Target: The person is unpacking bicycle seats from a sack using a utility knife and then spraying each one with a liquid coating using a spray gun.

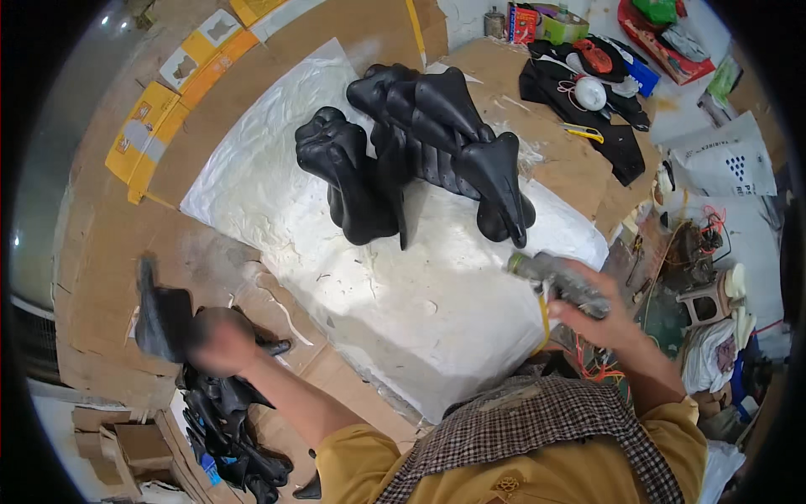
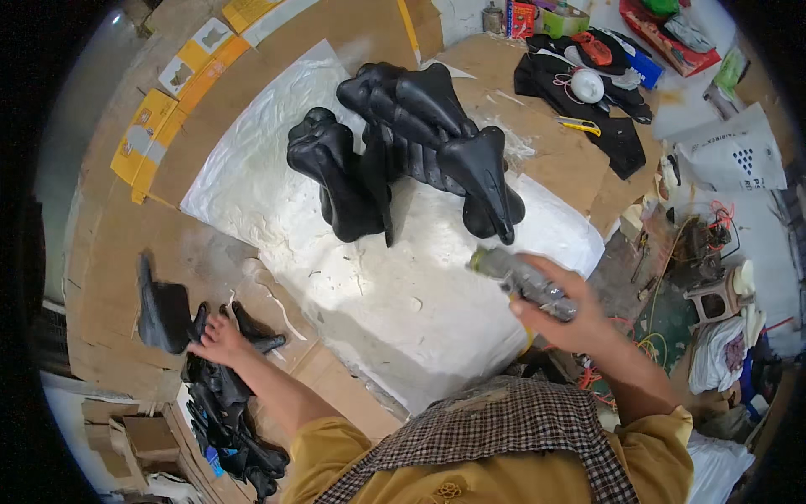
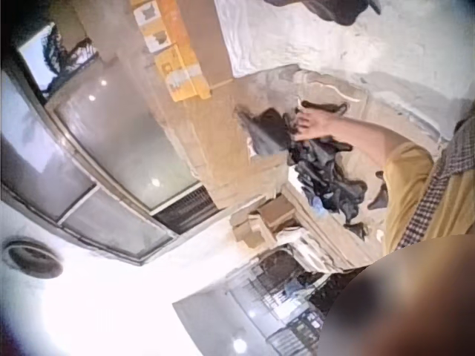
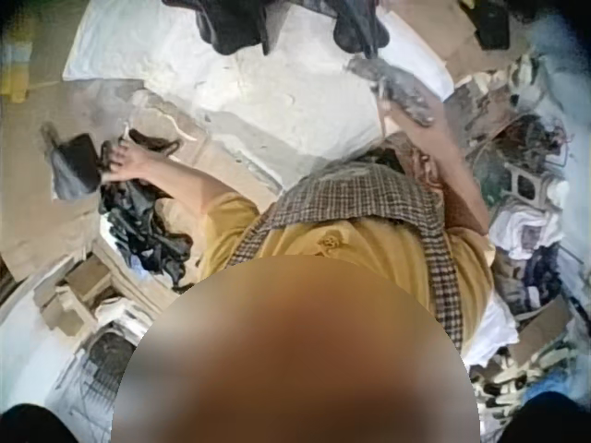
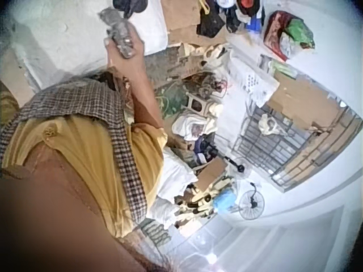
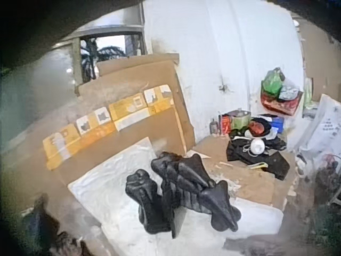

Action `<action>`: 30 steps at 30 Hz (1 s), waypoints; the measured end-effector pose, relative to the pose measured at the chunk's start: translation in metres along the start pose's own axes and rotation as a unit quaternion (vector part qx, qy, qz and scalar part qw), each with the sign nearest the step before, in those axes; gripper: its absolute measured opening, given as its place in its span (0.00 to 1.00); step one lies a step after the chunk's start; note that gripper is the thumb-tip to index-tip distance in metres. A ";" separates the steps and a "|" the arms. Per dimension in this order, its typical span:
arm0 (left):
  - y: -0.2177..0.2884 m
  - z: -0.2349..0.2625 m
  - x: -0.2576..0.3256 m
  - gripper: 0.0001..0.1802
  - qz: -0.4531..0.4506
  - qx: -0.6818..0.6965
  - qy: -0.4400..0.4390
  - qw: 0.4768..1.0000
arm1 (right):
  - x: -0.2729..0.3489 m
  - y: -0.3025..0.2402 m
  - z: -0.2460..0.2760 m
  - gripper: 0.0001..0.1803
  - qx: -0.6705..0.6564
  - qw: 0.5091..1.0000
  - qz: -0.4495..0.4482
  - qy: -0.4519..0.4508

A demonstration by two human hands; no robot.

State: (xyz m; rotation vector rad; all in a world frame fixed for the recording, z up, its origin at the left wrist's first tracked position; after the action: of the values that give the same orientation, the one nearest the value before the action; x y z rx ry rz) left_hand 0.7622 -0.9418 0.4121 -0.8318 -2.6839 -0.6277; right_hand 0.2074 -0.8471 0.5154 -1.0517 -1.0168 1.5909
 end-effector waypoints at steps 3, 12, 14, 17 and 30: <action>-0.070 0.004 -0.001 0.18 0.045 -0.295 -0.158 0.941 | -0.009 -0.023 0.011 0.24 -0.044 0.996 0.003 0.079; -0.372 -0.025 0.141 0.22 -0.139 -0.669 -0.535 0.496 | 0.032 0.010 0.011 0.28 0.040 0.999 -0.033 -0.006; -0.391 -0.016 0.173 0.21 -0.165 -0.719 -0.514 0.438 | 0.036 0.022 0.017 0.28 0.044 0.997 -0.069 0.005; -0.389 -0.014 0.159 0.17 -0.123 -0.718 -0.490 0.479 | 0.037 0.023 0.023 0.28 0.006 0.998 -0.054 -0.012; -0.227 0.007 0.062 0.09 0.328 -0.234 -0.296 0.866 | 0.004 -0.029 0.014 0.28 -0.055 0.997 -0.022 -0.049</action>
State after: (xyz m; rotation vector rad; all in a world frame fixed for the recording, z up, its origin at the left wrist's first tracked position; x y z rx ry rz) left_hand 0.5787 -1.0779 0.3552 -2.2597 -2.4287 -0.9661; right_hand 0.2011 -0.8386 0.5464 -1.0267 -1.1979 1.5785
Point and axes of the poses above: each hand's wrist, its own x-axis away from the middle knuckle, its own z-axis out of the back of the hand, y = z × x, the point moved 4 cm from there along -x, towards the middle knuckle, and after that the axes turned 10 degrees about z, right-handed, at the moved point
